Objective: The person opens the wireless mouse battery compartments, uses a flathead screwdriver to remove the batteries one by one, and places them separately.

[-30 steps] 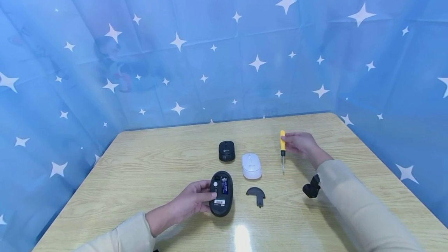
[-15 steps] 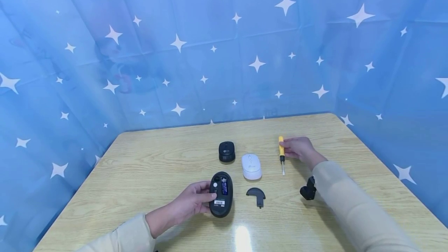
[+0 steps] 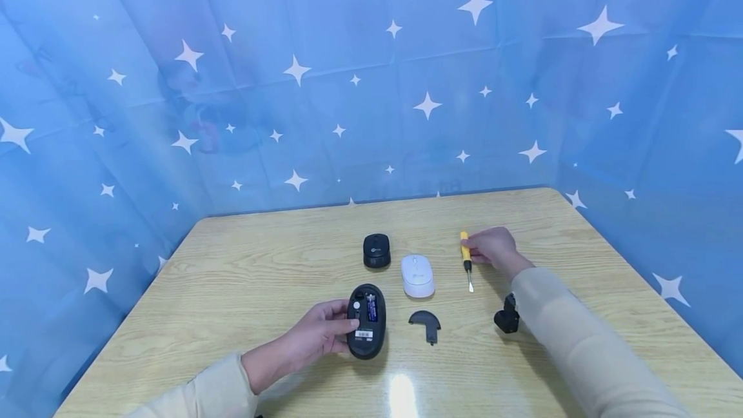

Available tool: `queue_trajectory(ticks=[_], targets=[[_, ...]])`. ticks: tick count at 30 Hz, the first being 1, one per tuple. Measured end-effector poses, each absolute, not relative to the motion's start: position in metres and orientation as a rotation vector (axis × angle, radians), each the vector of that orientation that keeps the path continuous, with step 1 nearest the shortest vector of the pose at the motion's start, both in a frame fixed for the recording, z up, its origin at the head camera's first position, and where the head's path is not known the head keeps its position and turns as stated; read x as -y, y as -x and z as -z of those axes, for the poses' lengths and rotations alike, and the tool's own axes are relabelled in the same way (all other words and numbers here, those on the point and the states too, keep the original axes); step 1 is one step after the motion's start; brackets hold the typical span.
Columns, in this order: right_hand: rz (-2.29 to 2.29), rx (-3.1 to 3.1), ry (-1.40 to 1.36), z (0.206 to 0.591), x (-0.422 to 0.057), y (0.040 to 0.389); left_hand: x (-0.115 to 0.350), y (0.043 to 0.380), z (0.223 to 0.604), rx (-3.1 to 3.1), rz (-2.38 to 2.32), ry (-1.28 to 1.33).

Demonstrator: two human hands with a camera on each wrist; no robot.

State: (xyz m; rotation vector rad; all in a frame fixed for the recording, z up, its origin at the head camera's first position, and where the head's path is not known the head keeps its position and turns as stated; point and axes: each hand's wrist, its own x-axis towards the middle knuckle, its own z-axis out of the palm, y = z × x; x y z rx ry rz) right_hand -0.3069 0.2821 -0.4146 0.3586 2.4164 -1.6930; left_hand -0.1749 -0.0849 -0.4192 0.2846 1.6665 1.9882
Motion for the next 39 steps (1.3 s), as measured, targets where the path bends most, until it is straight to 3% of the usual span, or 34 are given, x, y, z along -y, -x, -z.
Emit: queue_trajectory(ticks=[29,39], targets=[[1.432,-2.696,-0.298,0.416,-0.275,0.307,0.083,0.175,0.416,-1.654,-2.003,-0.265],[1.486,-2.67,-0.264,0.397,-0.267,0.298,0.084,0.175,0.417,-1.649,-2.008,-0.267]])
